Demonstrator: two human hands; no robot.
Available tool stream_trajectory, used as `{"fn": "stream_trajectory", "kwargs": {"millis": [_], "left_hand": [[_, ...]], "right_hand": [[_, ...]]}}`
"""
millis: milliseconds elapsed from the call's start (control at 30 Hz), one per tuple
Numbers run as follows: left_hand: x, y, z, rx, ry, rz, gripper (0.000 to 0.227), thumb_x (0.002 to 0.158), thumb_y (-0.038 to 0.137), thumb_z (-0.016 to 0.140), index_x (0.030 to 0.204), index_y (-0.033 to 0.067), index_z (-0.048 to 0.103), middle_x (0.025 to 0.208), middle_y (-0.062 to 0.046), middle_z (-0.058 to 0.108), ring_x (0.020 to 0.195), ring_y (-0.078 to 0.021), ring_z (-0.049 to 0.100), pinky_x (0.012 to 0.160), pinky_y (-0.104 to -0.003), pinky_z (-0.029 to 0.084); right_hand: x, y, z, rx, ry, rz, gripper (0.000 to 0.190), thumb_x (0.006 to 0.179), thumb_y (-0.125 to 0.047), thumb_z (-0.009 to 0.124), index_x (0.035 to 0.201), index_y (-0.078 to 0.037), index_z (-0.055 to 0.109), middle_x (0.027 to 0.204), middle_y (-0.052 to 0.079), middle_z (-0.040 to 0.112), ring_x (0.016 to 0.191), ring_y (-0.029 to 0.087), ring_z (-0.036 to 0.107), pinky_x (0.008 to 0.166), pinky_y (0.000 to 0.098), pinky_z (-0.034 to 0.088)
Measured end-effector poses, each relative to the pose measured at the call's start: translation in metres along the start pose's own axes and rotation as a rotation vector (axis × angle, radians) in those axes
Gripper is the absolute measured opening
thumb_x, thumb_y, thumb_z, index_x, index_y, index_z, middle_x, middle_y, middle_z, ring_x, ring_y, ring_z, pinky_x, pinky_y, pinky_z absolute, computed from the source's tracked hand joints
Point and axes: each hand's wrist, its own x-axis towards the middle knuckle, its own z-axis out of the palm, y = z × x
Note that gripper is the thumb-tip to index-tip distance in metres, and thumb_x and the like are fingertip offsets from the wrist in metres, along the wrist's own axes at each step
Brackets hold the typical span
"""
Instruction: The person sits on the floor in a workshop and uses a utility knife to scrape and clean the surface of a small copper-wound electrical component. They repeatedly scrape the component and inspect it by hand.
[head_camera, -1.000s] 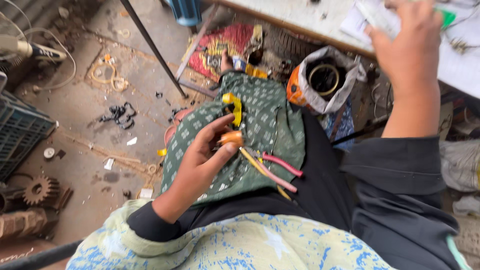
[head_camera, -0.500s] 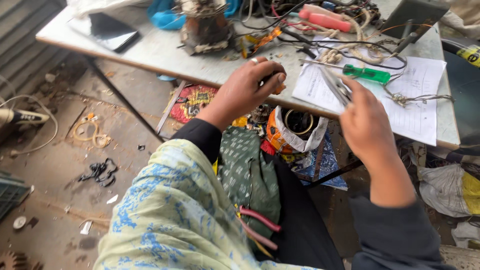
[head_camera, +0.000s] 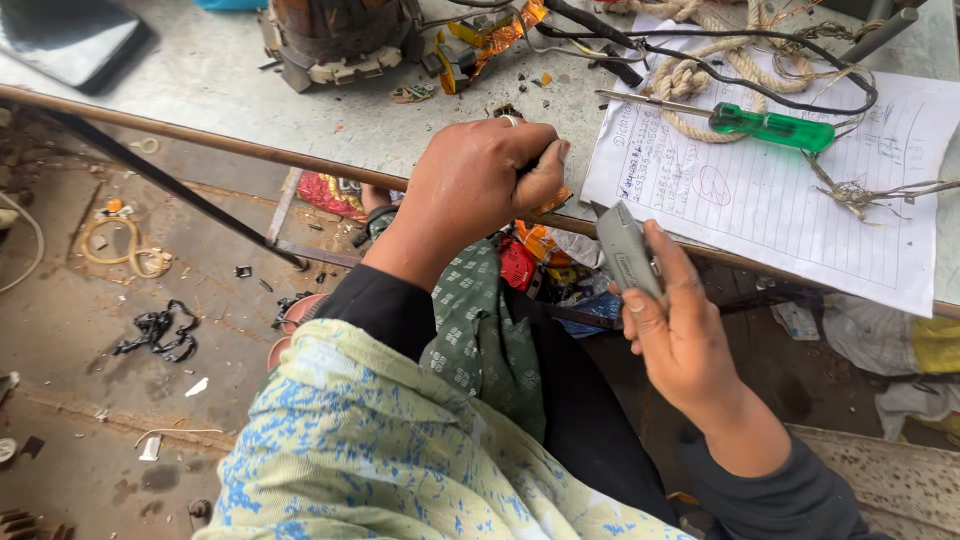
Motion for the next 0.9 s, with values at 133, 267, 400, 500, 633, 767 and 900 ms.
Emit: {"fn": "stream_trajectory", "kwargs": {"millis": [133, 267, 400, 500, 633, 767, 900], "left_hand": [[-0.002, -0.001, 0.004, 0.026, 0.085, 0.036, 0.027, 0.098, 0.027, 0.063, 0.078, 0.0105, 0.068, 0.066, -0.012, 0.062, 0.062, -0.0348, 0.063, 0.057, -0.049, 0.048], [-0.005, -0.001, 0.006, 0.024, 0.135, 0.033, 0.026, 0.099, 0.026, 0.063, 0.077, 0.0108, 0.066, 0.066, -0.011, 0.063, 0.064, -0.0348, 0.064, 0.059, -0.049, 0.048], [-0.007, 0.000, 0.007, 0.031, 0.150, 0.020, 0.027, 0.100, 0.026, 0.062, 0.078, 0.0106, 0.066, 0.066, -0.011, 0.063, 0.063, -0.0342, 0.064, 0.060, -0.049, 0.049], [-0.007, 0.001, 0.009, 0.035, 0.156, 0.017, 0.027, 0.101, 0.025, 0.062, 0.078, 0.0106, 0.066, 0.065, -0.011, 0.062, 0.062, -0.0339, 0.063, 0.059, -0.049, 0.049], [-0.007, 0.002, 0.010, 0.025, 0.140, -0.005, 0.029, 0.102, 0.024, 0.061, 0.077, 0.0103, 0.066, 0.061, -0.010, 0.059, 0.058, -0.0325, 0.061, 0.056, -0.048, 0.047], [-0.006, -0.001, 0.008, -0.003, 0.116, 0.018, 0.030, 0.103, 0.023, 0.059, 0.077, 0.0094, 0.065, 0.063, -0.011, 0.059, 0.060, -0.0330, 0.061, 0.057, -0.048, 0.047], [-0.007, -0.002, 0.009, 0.009, 0.093, 0.017, 0.031, 0.104, 0.024, 0.058, 0.078, 0.0086, 0.064, 0.066, -0.012, 0.060, 0.063, -0.0339, 0.061, 0.060, -0.049, 0.047]], "right_hand": [[0.009, 0.000, 0.015, -0.039, -0.009, -0.042, 0.060, 0.108, -0.008, 0.052, 0.163, -0.013, 0.031, 0.112, 0.011, 0.069, 0.065, 0.009, 0.054, 0.056, 0.0247, 0.050], [0.013, -0.003, 0.025, -0.169, 0.012, -0.153, 0.061, 0.108, -0.008, 0.053, 0.163, -0.016, 0.029, 0.112, 0.014, 0.070, 0.062, 0.011, 0.059, 0.057, 0.0276, 0.053], [0.015, -0.004, 0.035, -0.205, 0.015, -0.163, 0.065, 0.108, -0.007, 0.052, 0.165, -0.014, 0.021, 0.107, 0.015, 0.071, 0.059, 0.013, 0.064, 0.056, 0.0300, 0.055], [0.017, -0.001, 0.039, -0.217, 0.024, -0.147, 0.066, 0.108, -0.006, 0.052, 0.165, -0.014, 0.020, 0.107, 0.016, 0.071, 0.059, 0.015, 0.066, 0.056, 0.0316, 0.055], [0.012, -0.002, 0.037, -0.212, 0.013, -0.163, 0.066, 0.107, -0.005, 0.052, 0.163, -0.012, 0.020, 0.120, 0.022, 0.071, 0.056, 0.015, 0.066, 0.053, 0.0312, 0.056], [0.015, -0.005, 0.035, -0.295, 0.045, -0.243, 0.065, 0.107, -0.005, 0.053, 0.164, -0.012, 0.022, 0.136, 0.028, 0.064, 0.080, 0.028, 0.073, 0.069, 0.0367, 0.059], [0.017, -0.007, 0.035, -0.326, 0.062, -0.297, 0.065, 0.108, -0.006, 0.054, 0.164, -0.012, 0.023, 0.148, 0.030, 0.056, 0.114, 0.042, 0.071, 0.085, 0.0424, 0.061]]}}
